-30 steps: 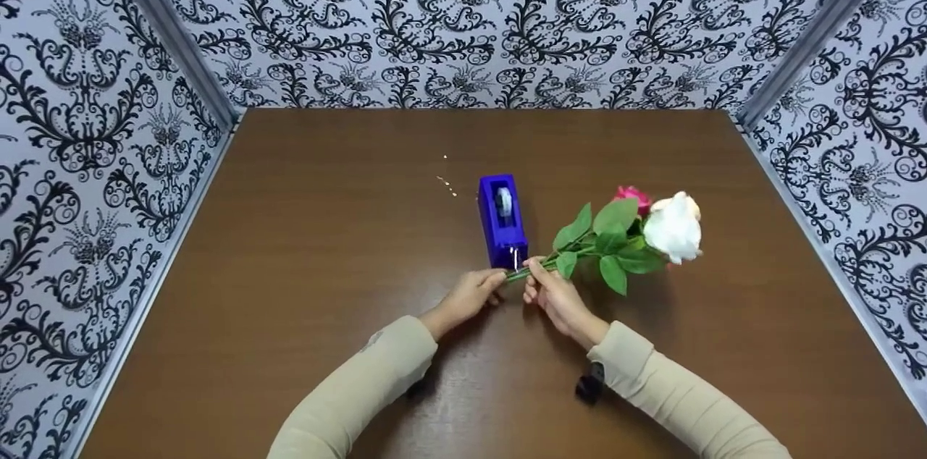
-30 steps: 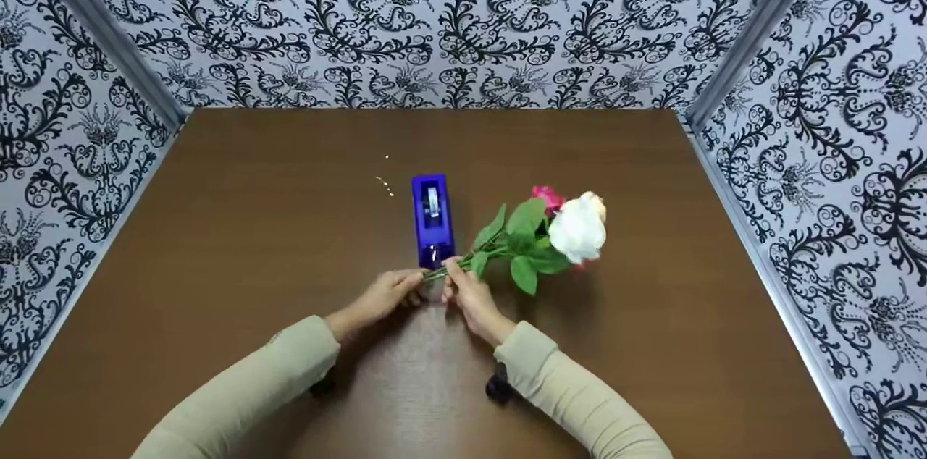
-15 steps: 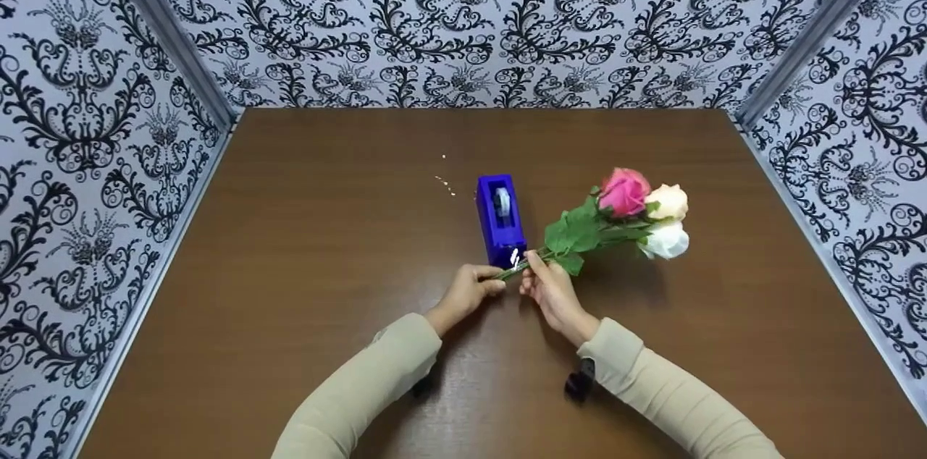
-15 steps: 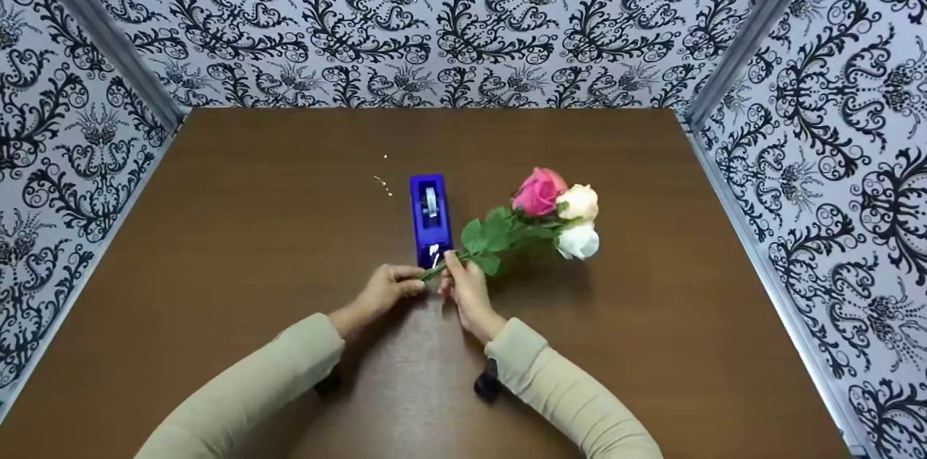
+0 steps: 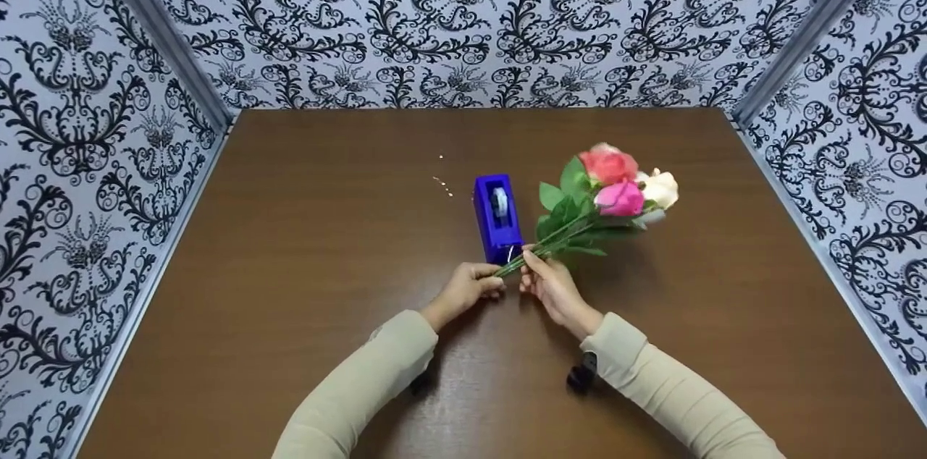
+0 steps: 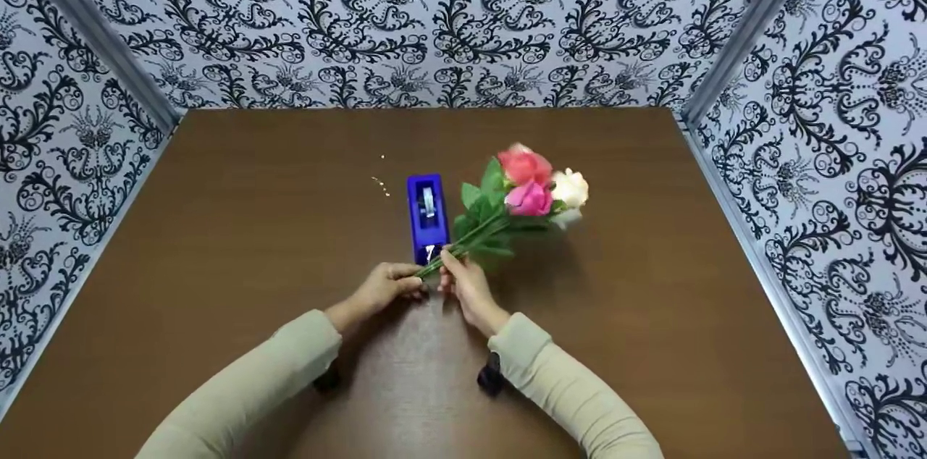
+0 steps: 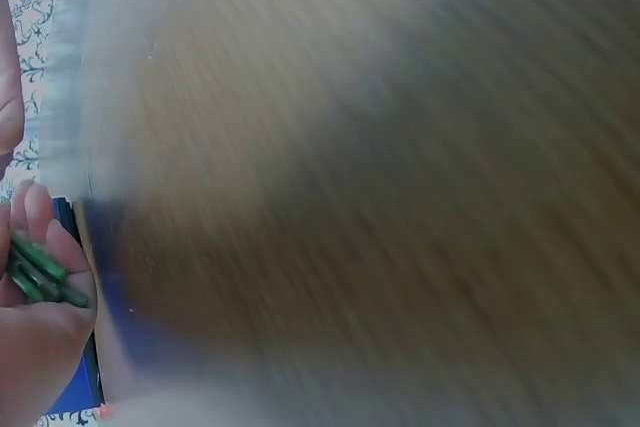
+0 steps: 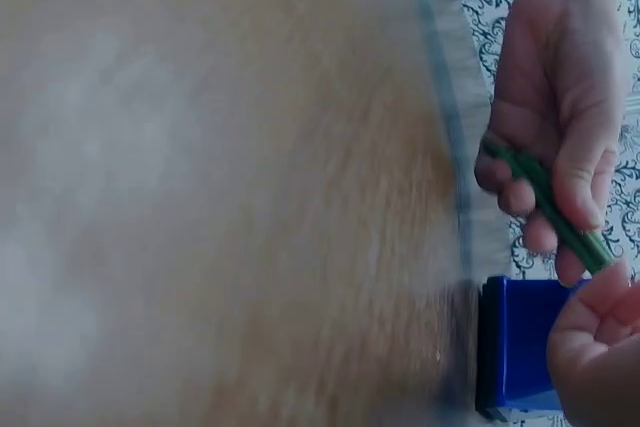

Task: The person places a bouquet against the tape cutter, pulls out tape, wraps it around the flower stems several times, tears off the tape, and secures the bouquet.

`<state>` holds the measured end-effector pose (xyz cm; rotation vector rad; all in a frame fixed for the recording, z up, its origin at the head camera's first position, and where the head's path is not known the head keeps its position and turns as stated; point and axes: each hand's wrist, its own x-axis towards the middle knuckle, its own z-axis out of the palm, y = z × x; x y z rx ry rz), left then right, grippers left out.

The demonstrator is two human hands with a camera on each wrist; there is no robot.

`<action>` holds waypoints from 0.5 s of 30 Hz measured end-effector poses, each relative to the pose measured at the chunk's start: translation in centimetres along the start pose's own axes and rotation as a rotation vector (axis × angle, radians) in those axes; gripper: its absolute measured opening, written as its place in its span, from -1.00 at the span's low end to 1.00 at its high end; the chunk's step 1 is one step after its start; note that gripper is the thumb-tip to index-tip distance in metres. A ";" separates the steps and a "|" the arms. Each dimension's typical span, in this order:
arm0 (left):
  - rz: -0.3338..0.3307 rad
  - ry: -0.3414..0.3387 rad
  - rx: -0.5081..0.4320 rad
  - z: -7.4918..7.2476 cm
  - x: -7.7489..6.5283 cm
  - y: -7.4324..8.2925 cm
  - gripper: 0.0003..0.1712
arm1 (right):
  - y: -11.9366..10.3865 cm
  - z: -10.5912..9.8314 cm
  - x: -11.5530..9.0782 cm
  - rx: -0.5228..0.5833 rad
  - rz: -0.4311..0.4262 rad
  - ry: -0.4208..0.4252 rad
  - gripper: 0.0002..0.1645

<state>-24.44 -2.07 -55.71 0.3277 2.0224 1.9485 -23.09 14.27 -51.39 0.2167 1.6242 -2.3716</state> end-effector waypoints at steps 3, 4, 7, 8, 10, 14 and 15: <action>0.031 0.036 0.040 0.0 0.2 -0.5 -0.77 | 0.1 0.2 0.1 -0.029 -0.013 0.071 -0.89; 0.021 0.055 0.068 0.1 0.1 -0.2 -0.78 | 0.2 0.3 0.2 -0.046 -0.017 0.086 -0.91; -0.041 0.095 0.157 0.5 -1.2 2.7 -0.78 | 0.1 0.3 0.4 -0.079 -0.029 0.097 -0.94; -0.052 0.090 0.169 0.6 -1.4 3.0 -0.78 | 0.0 0.3 0.4 -0.084 -0.027 0.093 -0.95; -0.073 0.068 0.175 0.6 -1.5 3.4 -0.75 | -0.2 0.2 0.5 -0.078 -0.016 0.075 -0.95; -0.020 0.019 0.159 0.4 -1.1 2.8 -0.67 | -0.4 0.0 0.6 -0.036 0.020 0.048 -0.95; -0.003 0.026 0.148 0.4 -1.0 2.7 -0.68 | -0.4 0.0 0.6 -0.018 0.025 0.043 -0.94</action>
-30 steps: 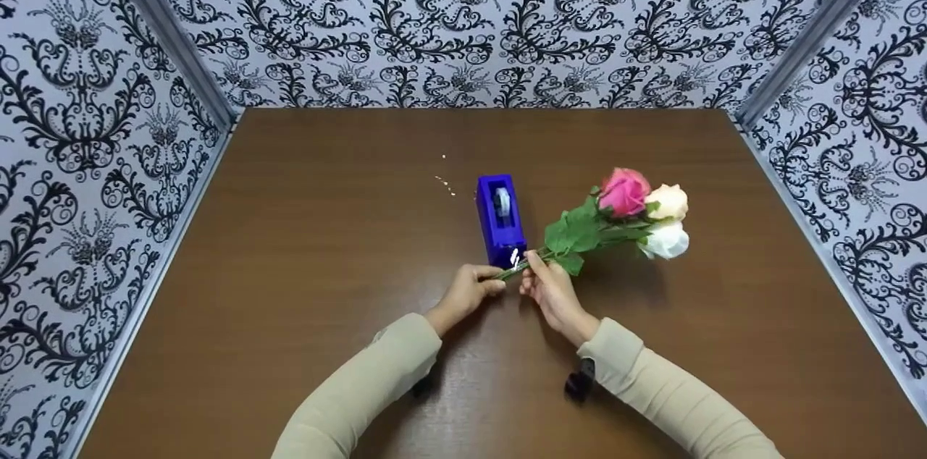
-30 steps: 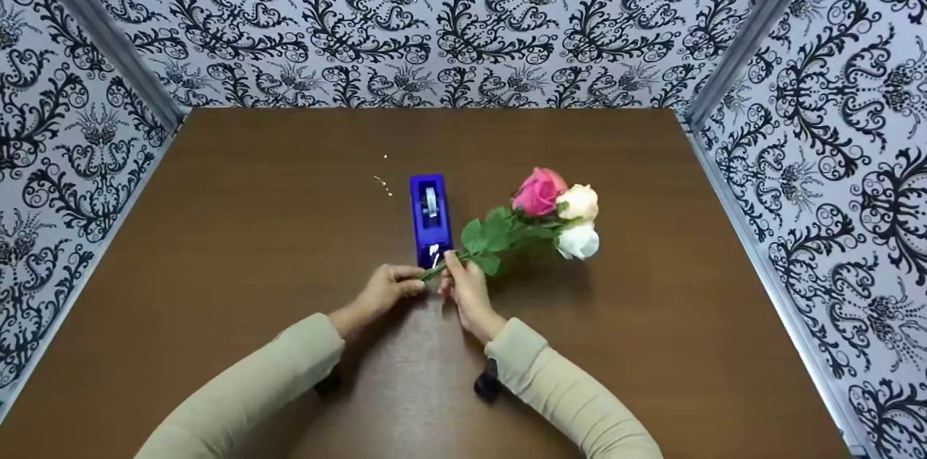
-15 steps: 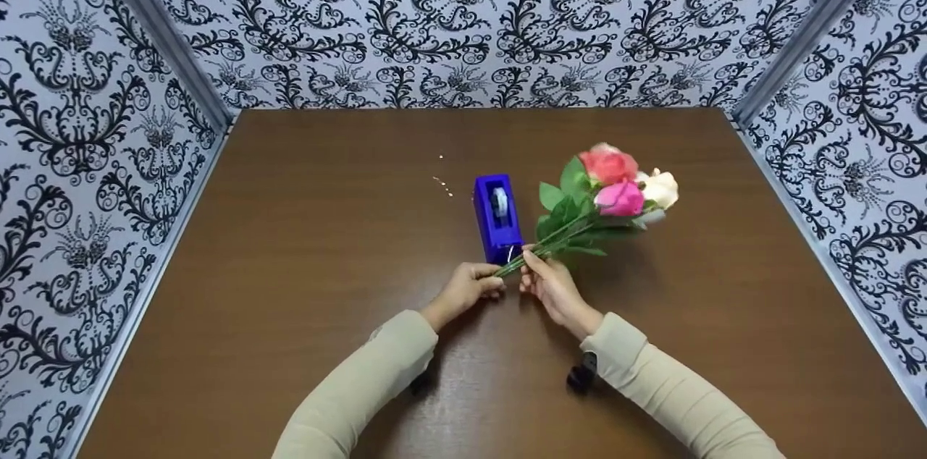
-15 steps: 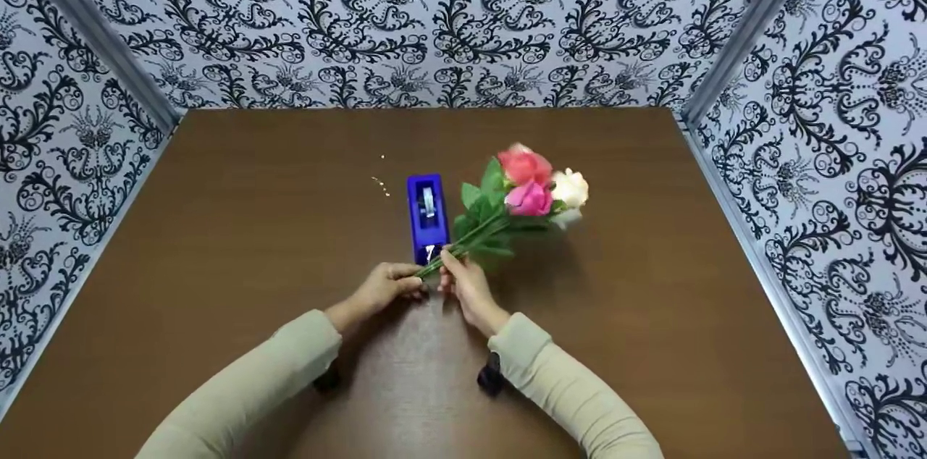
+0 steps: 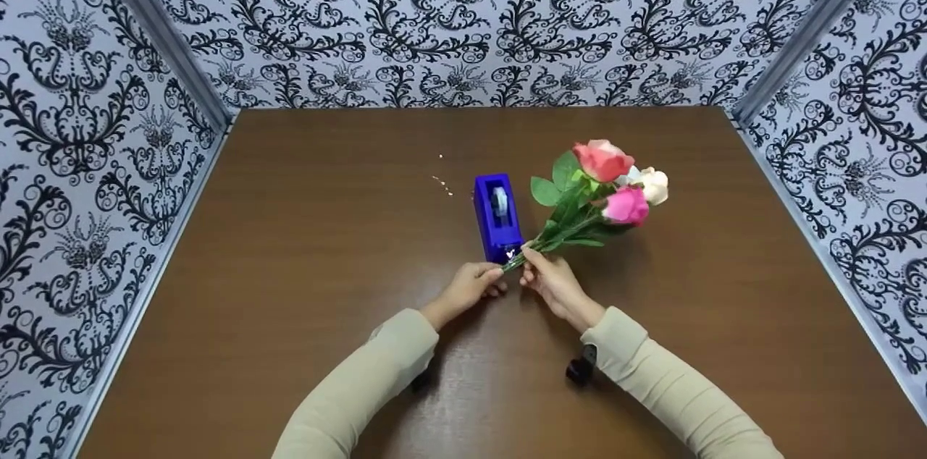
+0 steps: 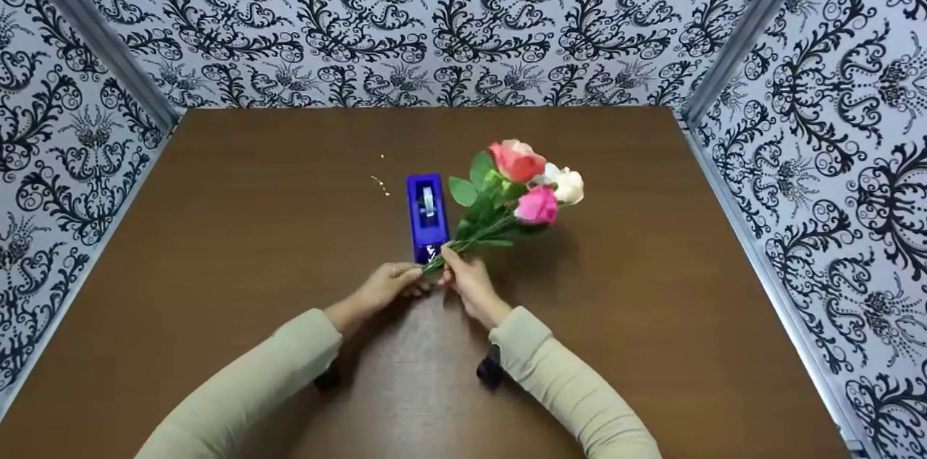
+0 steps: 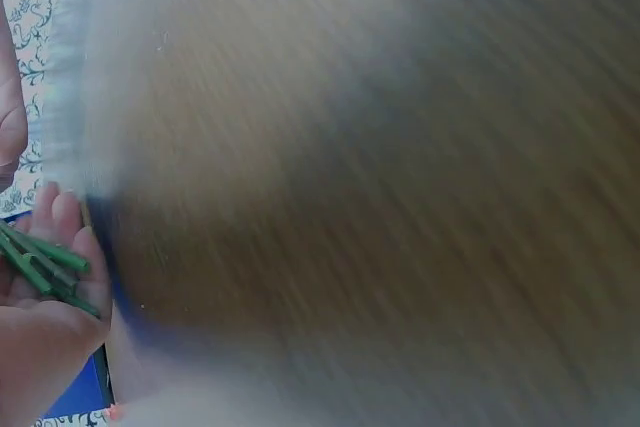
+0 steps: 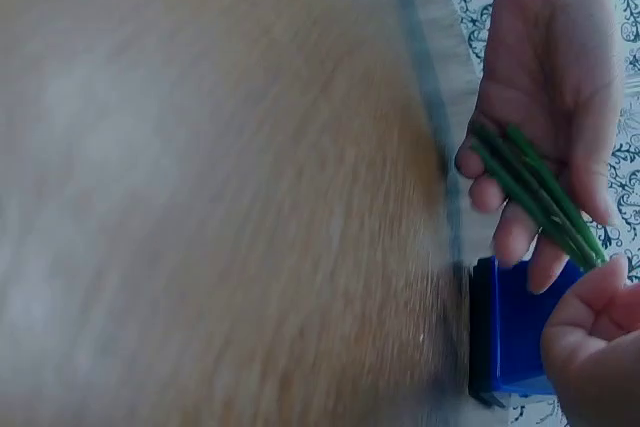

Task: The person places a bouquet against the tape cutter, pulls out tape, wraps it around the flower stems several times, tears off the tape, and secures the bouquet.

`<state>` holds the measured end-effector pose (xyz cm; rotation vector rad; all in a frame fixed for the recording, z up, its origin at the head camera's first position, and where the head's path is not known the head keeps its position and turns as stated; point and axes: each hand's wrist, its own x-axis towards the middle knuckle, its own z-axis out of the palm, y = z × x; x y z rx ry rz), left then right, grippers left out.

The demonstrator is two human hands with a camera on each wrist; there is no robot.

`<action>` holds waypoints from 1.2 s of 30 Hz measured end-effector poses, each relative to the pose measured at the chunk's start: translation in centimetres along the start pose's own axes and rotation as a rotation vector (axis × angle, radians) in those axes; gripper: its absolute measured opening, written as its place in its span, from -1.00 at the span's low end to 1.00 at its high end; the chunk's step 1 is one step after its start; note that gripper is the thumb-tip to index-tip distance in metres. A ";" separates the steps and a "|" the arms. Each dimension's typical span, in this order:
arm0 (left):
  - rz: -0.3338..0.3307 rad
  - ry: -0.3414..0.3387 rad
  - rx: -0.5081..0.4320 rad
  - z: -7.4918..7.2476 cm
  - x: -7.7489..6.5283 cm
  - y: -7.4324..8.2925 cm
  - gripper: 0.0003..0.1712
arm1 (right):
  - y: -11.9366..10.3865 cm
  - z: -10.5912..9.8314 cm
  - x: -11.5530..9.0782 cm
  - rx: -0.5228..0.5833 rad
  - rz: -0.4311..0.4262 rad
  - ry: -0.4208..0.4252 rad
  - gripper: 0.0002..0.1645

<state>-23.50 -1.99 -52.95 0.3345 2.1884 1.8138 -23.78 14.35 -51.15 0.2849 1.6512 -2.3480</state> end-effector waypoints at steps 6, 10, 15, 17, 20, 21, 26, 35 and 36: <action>0.000 0.101 0.021 -0.1 0.5 0.3 -0.78 | 0.0 0.3 -0.1 0.044 0.024 0.017 -0.89; 0.033 0.174 0.168 -0.2 0.5 0.7 -0.81 | 0.2 0.7 0.0 0.012 0.038 0.087 -0.76; 0.070 0.273 0.265 -0.2 0.5 1.2 -0.82 | 0.3 1.0 0.3 -0.027 0.016 0.099 -0.70; 0.056 0.277 0.257 -0.3 0.6 1.3 -0.83 | 0.3 1.1 0.4 -0.038 0.013 0.105 -0.73; 0.032 0.250 0.266 -0.4 0.7 1.4 -0.84 | 0.3 1.1 0.5 -0.053 0.022 0.119 -0.79; 0.015 0.233 0.262 -0.5 0.8 1.4 -0.84 | 0.2 1.1 0.5 -0.055 0.026 0.122 -0.82; -0.066 0.101 0.144 -0.8 0.9 1.6 -0.69 | -0.2 0.9 0.5 -0.036 0.035 0.127 -0.88; -0.008 0.082 0.136 -0.9 1.3 1.6 -0.81 | -0.2 0.9 0.3 -0.062 0.039 0.141 -0.87; -0.007 0.097 0.139 -0.9 1.3 1.7 -0.81 | -0.2 0.9 0.4 -0.095 0.031 0.142 -0.86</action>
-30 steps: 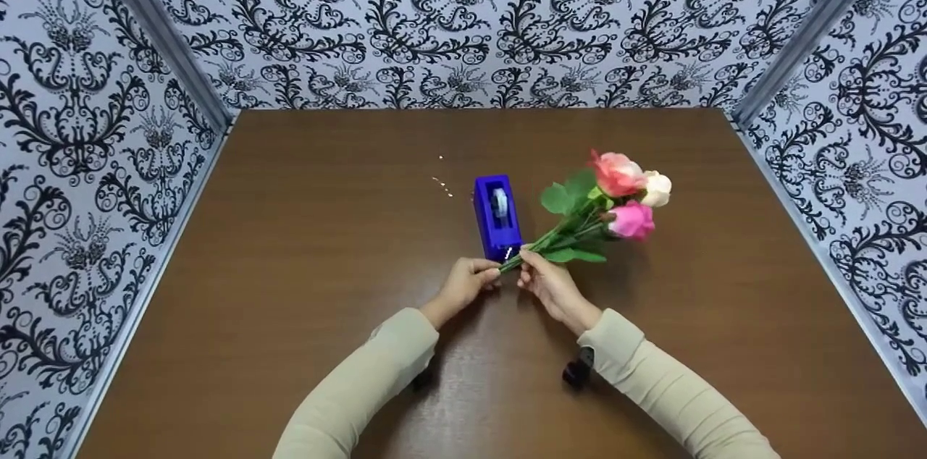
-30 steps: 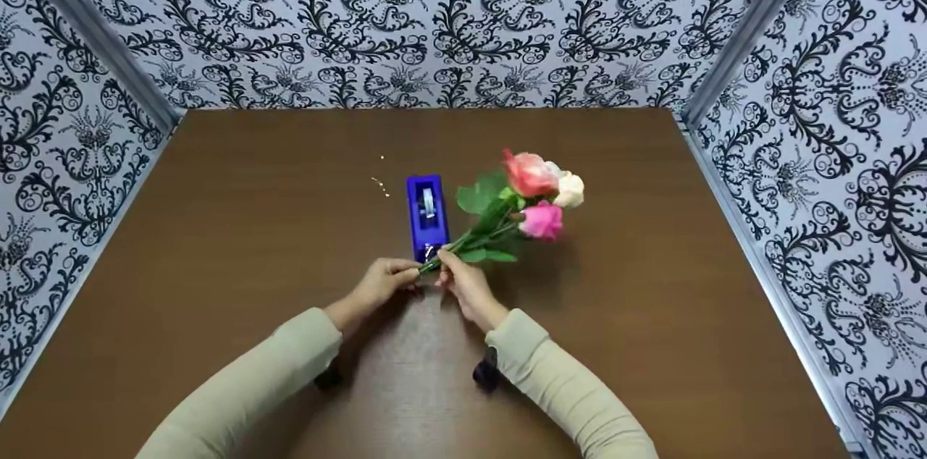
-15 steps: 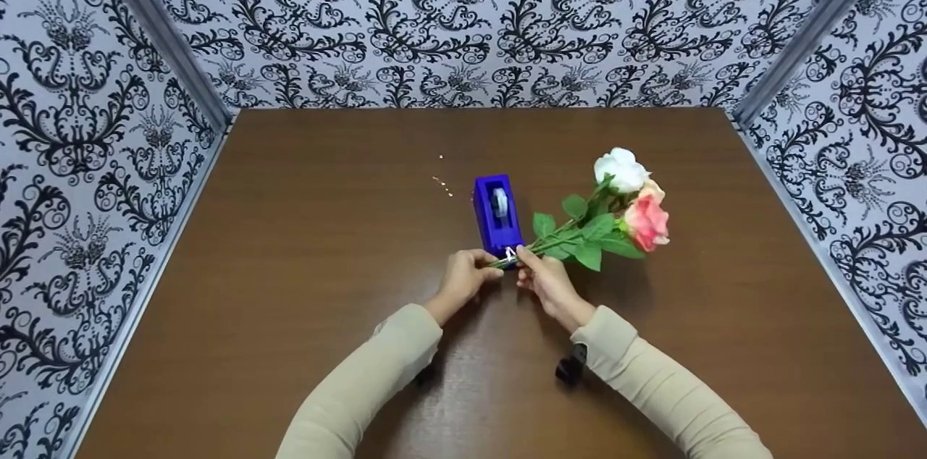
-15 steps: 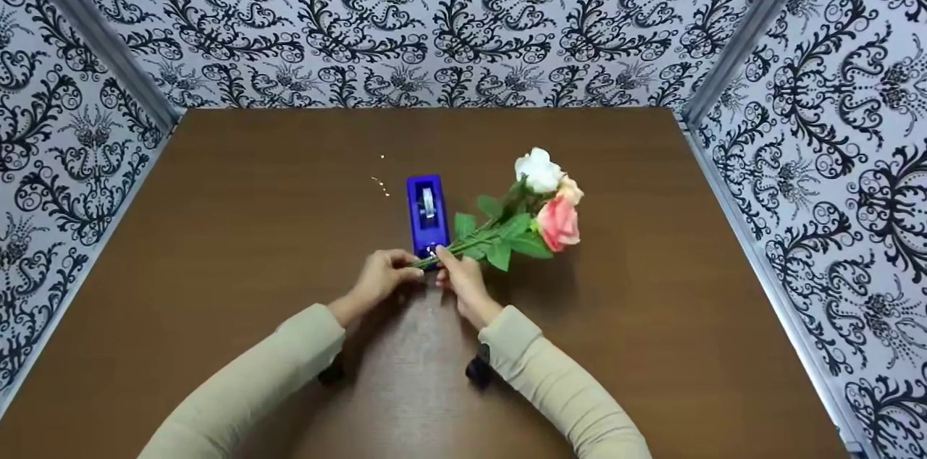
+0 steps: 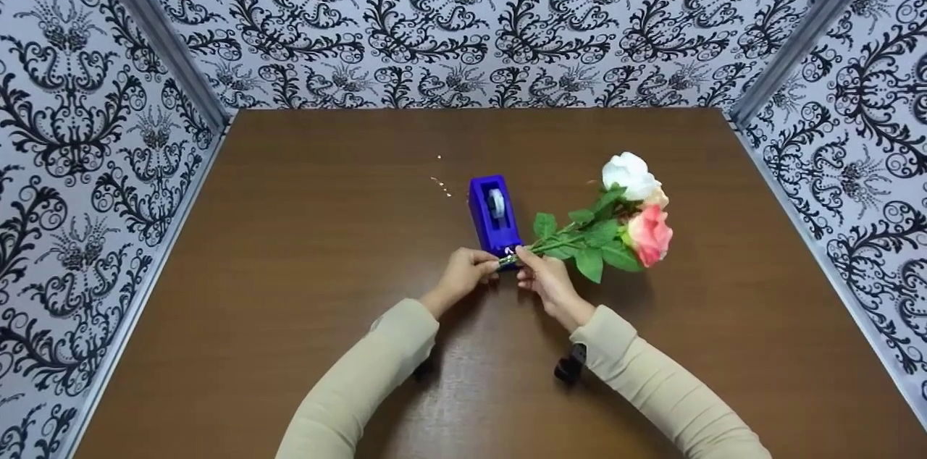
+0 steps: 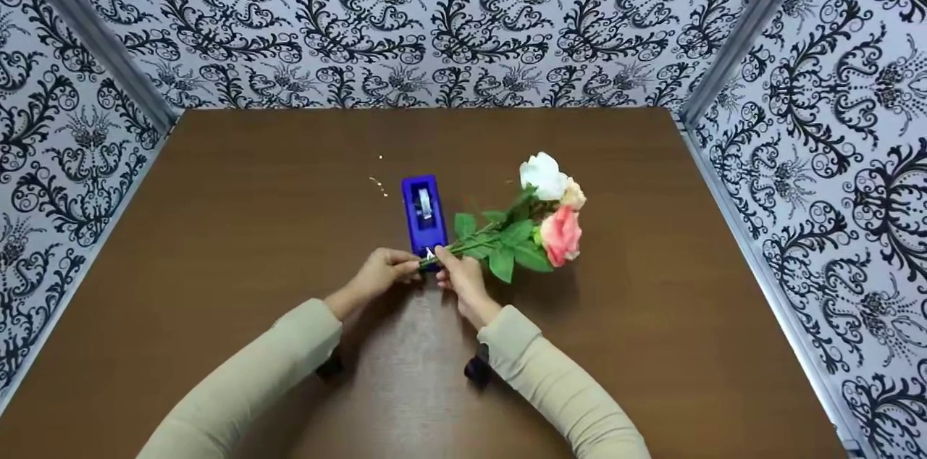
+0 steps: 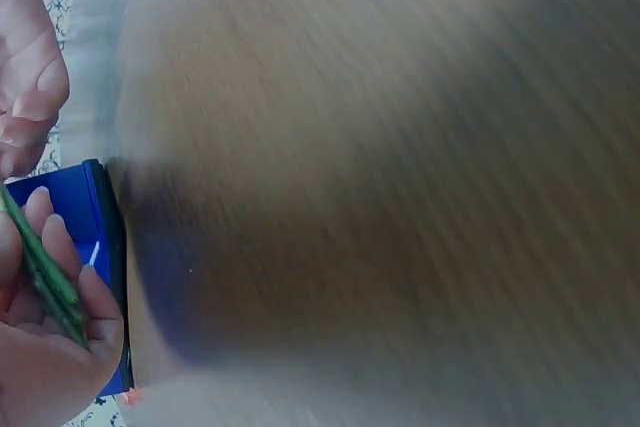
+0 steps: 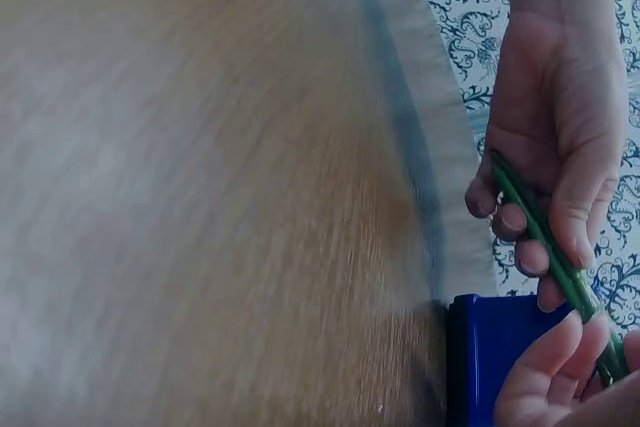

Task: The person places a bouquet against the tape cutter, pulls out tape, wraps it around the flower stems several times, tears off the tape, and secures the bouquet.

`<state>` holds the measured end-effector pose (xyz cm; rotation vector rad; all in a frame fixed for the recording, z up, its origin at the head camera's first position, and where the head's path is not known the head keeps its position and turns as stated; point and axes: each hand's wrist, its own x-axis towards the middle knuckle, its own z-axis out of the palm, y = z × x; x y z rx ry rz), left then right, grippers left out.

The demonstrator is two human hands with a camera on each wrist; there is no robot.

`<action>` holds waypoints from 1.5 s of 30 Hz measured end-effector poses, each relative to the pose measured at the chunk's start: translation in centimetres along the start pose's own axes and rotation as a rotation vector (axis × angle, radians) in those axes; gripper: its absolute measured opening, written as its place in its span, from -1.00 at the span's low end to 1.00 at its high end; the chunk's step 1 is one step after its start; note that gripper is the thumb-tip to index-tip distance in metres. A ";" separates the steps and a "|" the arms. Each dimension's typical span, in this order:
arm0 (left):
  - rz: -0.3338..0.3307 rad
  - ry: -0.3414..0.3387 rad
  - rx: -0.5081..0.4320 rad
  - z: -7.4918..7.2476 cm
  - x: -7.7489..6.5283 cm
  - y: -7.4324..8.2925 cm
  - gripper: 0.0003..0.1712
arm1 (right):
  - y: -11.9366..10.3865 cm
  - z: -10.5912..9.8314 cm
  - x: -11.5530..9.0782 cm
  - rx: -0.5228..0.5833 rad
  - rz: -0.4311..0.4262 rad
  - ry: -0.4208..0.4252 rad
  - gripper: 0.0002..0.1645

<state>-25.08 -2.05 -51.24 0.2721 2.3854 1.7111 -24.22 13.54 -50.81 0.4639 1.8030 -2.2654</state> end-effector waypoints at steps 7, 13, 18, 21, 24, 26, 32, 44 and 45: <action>0.065 0.093 0.107 0.1 -0.1 0.5 -0.84 | 0.5 0.1 0.7 -0.135 -0.068 0.017 -0.72; 0.051 0.076 0.180 0.0 0.0 0.6 -0.80 | 0.7 0.1 0.9 -0.120 -0.071 0.029 -0.77; -0.109 0.051 0.152 -0.3 0.9 1.2 -0.46 | 0.6 0.2 0.7 -0.092 -0.061 0.008 -0.82; -0.154 0.044 0.218 -0.4 1.4 1.9 -0.49 | 0.5 0.1 0.5 -0.079 -0.046 -0.004 -0.83; -0.139 0.019 0.341 -0.3 1.5 2.5 -0.49 | 0.3 0.0 0.4 -0.070 -0.032 -0.017 -0.84; -0.118 0.005 0.409 -0.3 1.5 2.8 -0.47 | 0.2 -0.2 0.3 -0.067 -0.033 -0.028 -0.85; -0.113 -0.023 0.519 -0.7 1.3 3.2 -0.47 | -0.3 -1.6 -0.4 -0.093 -0.037 -0.041 -0.82; -0.197 0.014 0.307 -0.9 1.6 2.4 -0.51 | 0.9 -1.1 -2.8 -0.099 -0.019 -0.033 -0.82; -0.215 0.015 0.247 -0.9 1.6 2.3 -0.51 | 0.9 -0.8 -2.8 -0.083 -0.020 -0.040 -0.82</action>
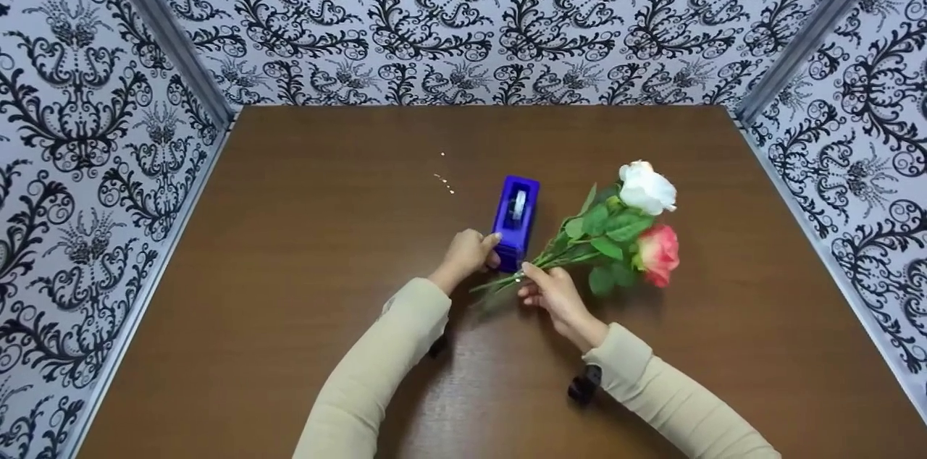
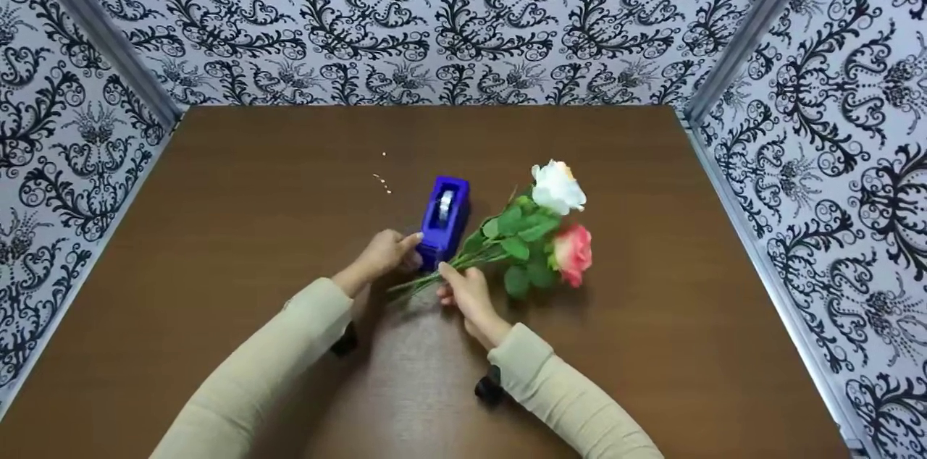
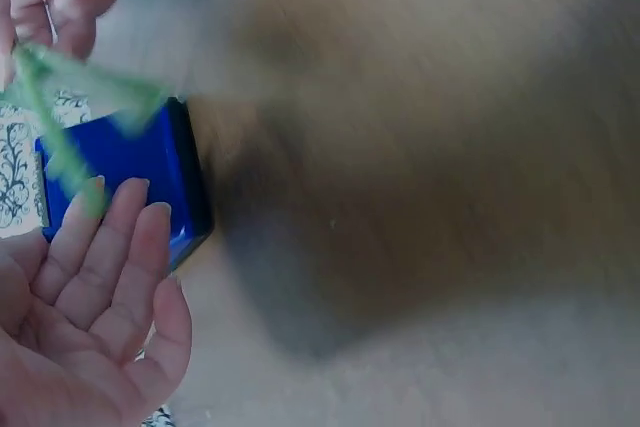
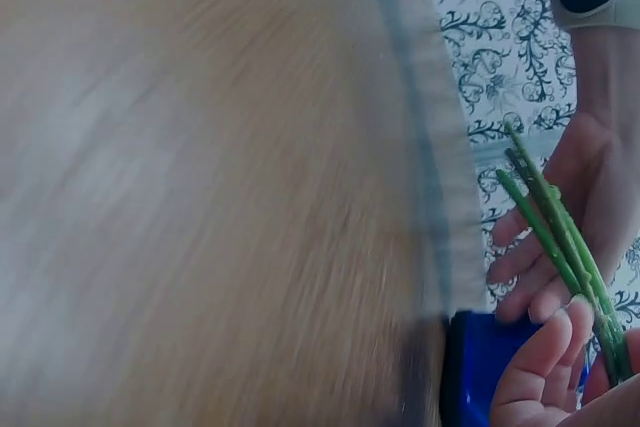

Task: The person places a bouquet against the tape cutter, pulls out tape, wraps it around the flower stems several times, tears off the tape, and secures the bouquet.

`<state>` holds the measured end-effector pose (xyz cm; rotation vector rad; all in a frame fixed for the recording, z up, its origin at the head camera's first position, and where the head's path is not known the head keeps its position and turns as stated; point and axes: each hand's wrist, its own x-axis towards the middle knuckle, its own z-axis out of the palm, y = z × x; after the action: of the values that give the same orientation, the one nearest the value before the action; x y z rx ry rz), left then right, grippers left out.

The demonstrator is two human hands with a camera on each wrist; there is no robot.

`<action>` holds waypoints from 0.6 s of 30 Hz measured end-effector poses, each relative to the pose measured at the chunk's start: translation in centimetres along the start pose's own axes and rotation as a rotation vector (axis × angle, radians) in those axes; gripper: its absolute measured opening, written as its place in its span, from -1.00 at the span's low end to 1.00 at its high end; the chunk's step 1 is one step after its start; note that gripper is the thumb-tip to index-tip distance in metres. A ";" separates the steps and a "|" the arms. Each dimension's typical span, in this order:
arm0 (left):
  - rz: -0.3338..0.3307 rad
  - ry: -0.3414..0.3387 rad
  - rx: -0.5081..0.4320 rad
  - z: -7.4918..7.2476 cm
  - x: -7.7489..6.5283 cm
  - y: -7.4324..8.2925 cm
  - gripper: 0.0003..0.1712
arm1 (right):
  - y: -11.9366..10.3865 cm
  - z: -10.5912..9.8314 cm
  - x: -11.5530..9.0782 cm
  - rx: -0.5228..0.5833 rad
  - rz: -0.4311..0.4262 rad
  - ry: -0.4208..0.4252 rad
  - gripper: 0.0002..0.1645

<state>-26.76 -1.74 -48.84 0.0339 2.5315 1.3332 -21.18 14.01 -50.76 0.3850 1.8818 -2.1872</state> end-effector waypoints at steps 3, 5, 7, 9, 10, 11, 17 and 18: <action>-0.035 -0.026 -0.155 0.3 0.0 -0.1 -0.52 | -0.1 0.5 -0.2 0.040 -0.003 -0.001 -0.82; -0.055 -0.040 -0.231 0.4 -0.1 -0.2 -0.51 | -0.3 0.8 -0.3 0.054 -0.011 0.001 -0.83; -0.062 -0.053 -0.274 0.5 -0.1 -0.2 -0.49 | -0.6 0.9 -0.3 0.063 -0.025 0.000 -0.80; -0.073 -0.060 -0.304 0.6 -0.1 -0.2 -0.47 | -0.9 0.9 -0.3 0.077 -0.044 -0.002 -0.74; -0.082 -0.059 -0.316 0.7 0.0 -0.2 -0.47 | -1.1 0.9 -0.3 0.087 -0.050 -0.002 -0.72; -0.092 -0.059 -0.329 0.8 0.0 -0.3 -0.47 | -1.2 0.9 -0.3 0.092 -0.057 -0.002 -0.71; -0.051 -0.115 -0.494 2.5 3.2 -3.8 -0.42 | -1.5 0.8 -0.5 0.083 -0.040 0.018 -0.81; -0.054 -0.131 -0.519 2.7 3.6 -4.3 -0.43 | -1.4 0.8 -0.5 0.073 -0.037 0.020 -0.81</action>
<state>-29.10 -1.49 -54.57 -0.0501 1.9985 1.8523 -21.22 13.43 -49.14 0.3890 1.8375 -2.2892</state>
